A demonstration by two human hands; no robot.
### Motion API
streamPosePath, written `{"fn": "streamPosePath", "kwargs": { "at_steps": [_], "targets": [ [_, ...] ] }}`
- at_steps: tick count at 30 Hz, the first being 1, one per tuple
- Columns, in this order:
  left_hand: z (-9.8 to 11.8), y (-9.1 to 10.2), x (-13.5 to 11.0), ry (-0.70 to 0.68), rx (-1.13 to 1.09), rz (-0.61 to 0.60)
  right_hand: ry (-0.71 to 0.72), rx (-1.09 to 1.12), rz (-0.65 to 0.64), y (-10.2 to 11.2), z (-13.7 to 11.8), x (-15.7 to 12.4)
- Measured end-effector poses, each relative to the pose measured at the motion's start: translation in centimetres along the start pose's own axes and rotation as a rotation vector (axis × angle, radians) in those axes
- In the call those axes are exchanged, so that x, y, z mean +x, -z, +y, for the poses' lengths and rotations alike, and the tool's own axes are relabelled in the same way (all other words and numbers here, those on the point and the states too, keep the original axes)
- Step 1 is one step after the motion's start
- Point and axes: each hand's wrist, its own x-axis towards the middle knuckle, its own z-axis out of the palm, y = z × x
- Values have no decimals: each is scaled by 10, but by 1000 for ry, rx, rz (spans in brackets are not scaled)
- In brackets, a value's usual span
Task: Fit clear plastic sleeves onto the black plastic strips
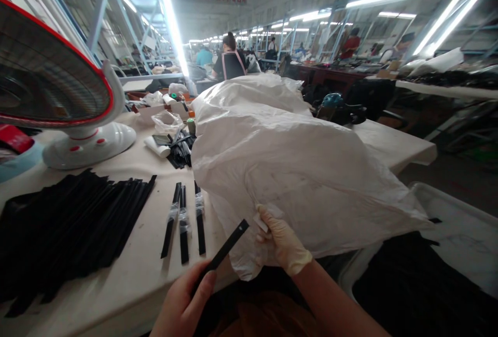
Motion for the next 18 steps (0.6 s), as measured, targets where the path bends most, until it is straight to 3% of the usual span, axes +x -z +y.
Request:
{"fn": "streamPosePath", "kwargs": {
  "at_steps": [2,7,13,18],
  "targets": [
    [-1,5,-4,-25,83,-21,3,-5,-37,-3,-1,-2],
    [0,12,-4,-99,218,-57,6,-95,-279,-2,0,-9],
    [-7,19,-9,-161,280,-90,3,-70,-155,0,-5,-11],
    [-1,18,-9,-164,313,-126,157,-177,-153,3,-3,-8]
  ]
}}
